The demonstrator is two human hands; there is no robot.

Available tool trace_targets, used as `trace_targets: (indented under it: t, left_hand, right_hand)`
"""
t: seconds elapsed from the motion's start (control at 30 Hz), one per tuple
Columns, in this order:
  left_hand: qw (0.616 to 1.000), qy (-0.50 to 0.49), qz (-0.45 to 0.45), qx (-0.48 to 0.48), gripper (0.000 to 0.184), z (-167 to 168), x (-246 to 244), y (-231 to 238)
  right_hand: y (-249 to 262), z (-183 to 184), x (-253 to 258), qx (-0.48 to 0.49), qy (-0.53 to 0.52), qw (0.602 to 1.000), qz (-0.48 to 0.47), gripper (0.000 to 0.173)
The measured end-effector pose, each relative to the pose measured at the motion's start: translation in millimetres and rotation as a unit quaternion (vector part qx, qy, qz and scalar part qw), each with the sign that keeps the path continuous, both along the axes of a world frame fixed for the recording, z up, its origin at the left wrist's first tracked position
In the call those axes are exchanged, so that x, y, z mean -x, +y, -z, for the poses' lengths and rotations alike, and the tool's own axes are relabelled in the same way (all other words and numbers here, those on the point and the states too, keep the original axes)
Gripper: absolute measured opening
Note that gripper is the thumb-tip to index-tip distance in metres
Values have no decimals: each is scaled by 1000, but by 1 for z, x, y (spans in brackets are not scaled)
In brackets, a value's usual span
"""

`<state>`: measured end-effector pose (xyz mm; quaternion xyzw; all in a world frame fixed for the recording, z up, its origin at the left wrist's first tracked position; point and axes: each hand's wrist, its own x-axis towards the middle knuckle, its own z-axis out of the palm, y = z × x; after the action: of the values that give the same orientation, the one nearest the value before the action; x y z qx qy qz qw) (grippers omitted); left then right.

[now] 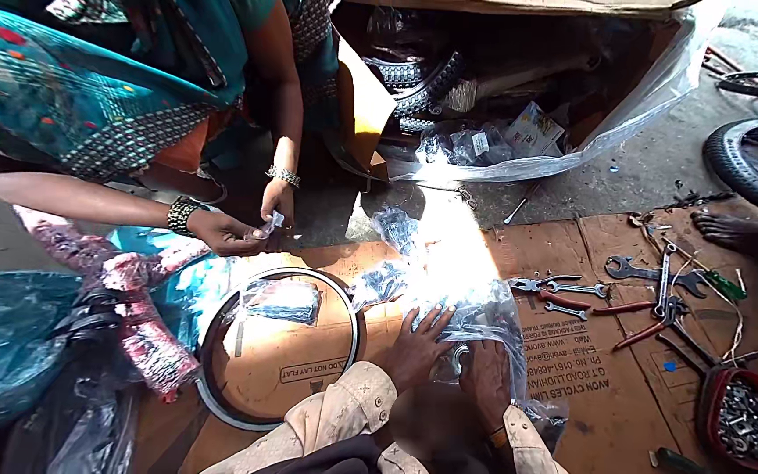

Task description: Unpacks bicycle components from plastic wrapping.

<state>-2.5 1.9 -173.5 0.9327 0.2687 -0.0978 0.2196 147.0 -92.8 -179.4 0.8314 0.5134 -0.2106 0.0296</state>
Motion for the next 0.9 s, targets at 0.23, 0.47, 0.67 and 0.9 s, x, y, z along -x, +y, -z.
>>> trace_targets:
  t: [0.23,0.47,0.67,0.9]
  left_hand:
    - [996,-8,-61,-59,36,-8,6,6]
    - [997,51,-38,-34,37,-4,1,20]
    - [997,72,-26,-9,40,-12,3,28]
    - [992,48,8,120,56,-17,12,43]
  right_hand:
    - [3,5,9,84,-6,993,-88,61]
    - [33,-20,-15,233,72,961,-133,67]
    - [47,-23,-10,256,60,952,-159,43]
    - [30,-55,-3,221,44,956,-188,43]
